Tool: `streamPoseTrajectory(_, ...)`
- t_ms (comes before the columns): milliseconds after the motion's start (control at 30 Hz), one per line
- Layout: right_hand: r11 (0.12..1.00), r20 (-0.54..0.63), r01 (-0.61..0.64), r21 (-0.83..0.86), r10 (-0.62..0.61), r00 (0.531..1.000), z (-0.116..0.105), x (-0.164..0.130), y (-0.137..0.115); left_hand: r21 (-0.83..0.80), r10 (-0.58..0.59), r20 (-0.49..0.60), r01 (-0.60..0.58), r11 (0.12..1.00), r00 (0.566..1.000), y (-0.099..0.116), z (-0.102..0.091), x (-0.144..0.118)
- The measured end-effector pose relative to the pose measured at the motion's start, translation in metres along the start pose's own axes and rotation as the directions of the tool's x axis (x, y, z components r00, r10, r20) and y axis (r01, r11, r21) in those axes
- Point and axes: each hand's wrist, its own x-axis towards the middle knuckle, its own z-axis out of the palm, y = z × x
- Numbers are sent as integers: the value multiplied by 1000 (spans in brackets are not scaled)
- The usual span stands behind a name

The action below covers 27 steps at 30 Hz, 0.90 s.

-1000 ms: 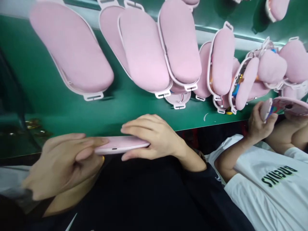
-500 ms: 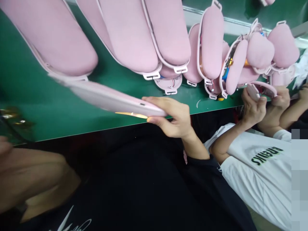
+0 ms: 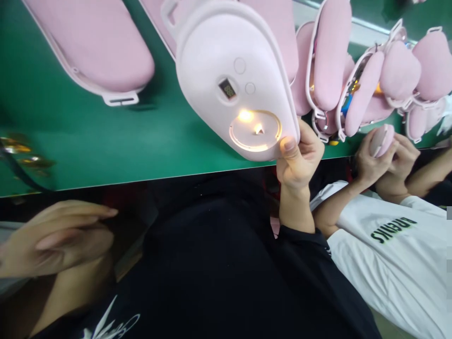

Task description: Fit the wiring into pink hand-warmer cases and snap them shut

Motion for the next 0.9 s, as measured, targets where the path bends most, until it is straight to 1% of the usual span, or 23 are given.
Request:
streamPoseTrajectory(33,1000,24,2,-22,-1,1000,-2,-2,4,-27,93,-40,-94,995,995,-2,4,-1)
streamPoseTrajectory(67,999,45,2,-50,0,999,-4,-5,7,-57,162,-41,-164,985,986,-3,7,-1)
streamPoseTrajectory(100,997,59,-1,-78,5,998,-7,-7,11,-87,210,-20,-211,974,978,-2,8,-1)
streamPoseTrajectory(133,995,66,-5,-103,12,998,-9,-9,14,-109,235,20,-232,967,972,0,8,-1)
streamPoseTrajectory(167,992,69,-11,-127,20,997,-11,-11,17,-121,241,64,-232,965,968,3,7,0)
streamPoseTrajectory(267,985,60,-17,-173,27,998,-13,-12,20,-108,217,151,-203,973,964,13,1,0)
streamPoseTrajectory(367,985,41,-15,-169,23,999,-11,-11,17,-88,194,214,-179,980,957,17,-3,-4)
streamPoseTrajectory(533,993,-18,-82,-88,81,997,-4,-7,8,-86,224,287,-208,974,931,10,-5,-6)
streamPoseTrajectory(600,993,-45,-111,-45,109,993,-2,-7,6,-71,198,344,-185,980,918,11,-8,0)
streamPoseTrajectory(633,992,-54,-126,-30,125,991,-2,-7,5,-54,170,370,-162,985,913,15,-10,4)
streamPoseTrajectory(667,989,-58,-145,-20,143,988,-1,-8,5,-57,127,415,-114,992,901,23,-12,9)
streamPoseTrajectory(700,986,-62,-163,-14,162,985,0,-9,5,-87,73,505,-34,996,860,35,-14,13)
streamPoseTrajectory(733,983,-64,-182,-14,181,981,0,-9,5,-149,38,620,70,986,784,49,-14,15)
streamPoseTrajectory(767,979,-61,-202,-20,200,978,1,-10,6,-247,68,741,178,952,668,64,-12,16)
streamPoseTrajectory(800,975,-53,-220,-32,218,975,1,-11,6,-349,164,849,302,887,502,80,-8,13)
streamPoseTrajectory(833,971,-46,-233,-48,231,972,1,-11,7,-455,318,873,381,805,371,92,-1,6)
streamPoseTrajectory(867,968,-38,-244,-65,242,969,2,-11,7,-561,508,827,404,722,240,100,9,-3)
streamPoseTrajectory(900,964,-31,-252,-82,250,968,2,-11,7,-581,585,801,394,712,125,101,21,-13)
